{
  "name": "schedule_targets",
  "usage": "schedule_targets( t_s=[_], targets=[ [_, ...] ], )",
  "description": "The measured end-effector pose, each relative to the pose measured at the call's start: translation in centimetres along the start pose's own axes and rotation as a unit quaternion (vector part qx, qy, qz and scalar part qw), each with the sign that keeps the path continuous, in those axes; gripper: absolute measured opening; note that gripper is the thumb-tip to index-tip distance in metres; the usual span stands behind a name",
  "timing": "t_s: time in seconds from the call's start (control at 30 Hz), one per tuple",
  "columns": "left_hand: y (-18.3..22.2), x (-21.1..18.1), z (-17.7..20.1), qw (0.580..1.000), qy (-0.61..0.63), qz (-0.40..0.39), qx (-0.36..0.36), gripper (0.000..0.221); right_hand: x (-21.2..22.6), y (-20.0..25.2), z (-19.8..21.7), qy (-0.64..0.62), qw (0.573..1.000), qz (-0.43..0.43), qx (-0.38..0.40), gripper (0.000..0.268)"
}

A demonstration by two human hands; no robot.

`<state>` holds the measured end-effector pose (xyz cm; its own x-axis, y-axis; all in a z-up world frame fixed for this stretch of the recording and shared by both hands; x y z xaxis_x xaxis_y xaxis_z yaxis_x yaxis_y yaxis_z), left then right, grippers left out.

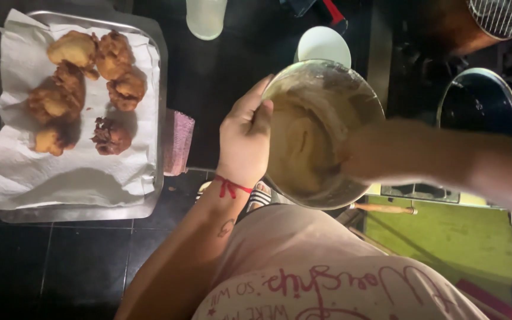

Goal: Removing fried items from hot oil with a slotted spoon and stirring batter in a bowl

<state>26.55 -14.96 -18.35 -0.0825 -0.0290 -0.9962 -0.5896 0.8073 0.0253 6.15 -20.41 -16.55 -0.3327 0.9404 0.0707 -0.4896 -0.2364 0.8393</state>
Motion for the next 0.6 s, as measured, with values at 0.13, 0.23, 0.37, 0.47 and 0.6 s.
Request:
schedule_targets(
  t_s=[0.13,0.23,0.37,0.47,0.6],
  targets=[
    [-0.2,-0.2,-0.1,0.999,-0.022,0.022,0.027,0.041,-2.6,1.0,7.3,-0.206,0.917,-0.253,-0.231,0.042],
    [-0.5,-0.4,-0.3,0.998,-0.019,0.019,0.059,0.042,-3.3,0.9,10.8,-0.069,0.919,-0.244,-0.301,0.053],
    [-0.5,0.3,-0.1,0.998,-0.039,-0.048,-0.002,0.036,-4.1,0.5,8.0,-0.163,0.922,-0.309,-0.163,0.063],
    [0.0,0.1,0.3,0.997,-0.042,-0.062,-0.029,0.039,-2.8,0.9,5.8,-0.25,0.898,-0.323,-0.165,0.085],
    [0.3,0.0,-0.3,0.999,-0.023,-0.014,0.018,0.042,-2.8,0.8,4.7,-0.33,0.866,-0.333,-0.172,0.113]
  ],
)
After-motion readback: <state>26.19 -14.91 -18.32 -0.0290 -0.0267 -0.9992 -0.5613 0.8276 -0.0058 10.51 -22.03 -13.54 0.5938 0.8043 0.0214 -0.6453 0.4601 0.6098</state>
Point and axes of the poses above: each hand's wrist, its own y-axis away from the middle knuckle, its own z-axis out of the back of the hand, x = y × z, the point moved 9 cm from there along -y, towards the middle knuckle, and after that the axes turned 4 degrees about z, right-handed, at the moved point
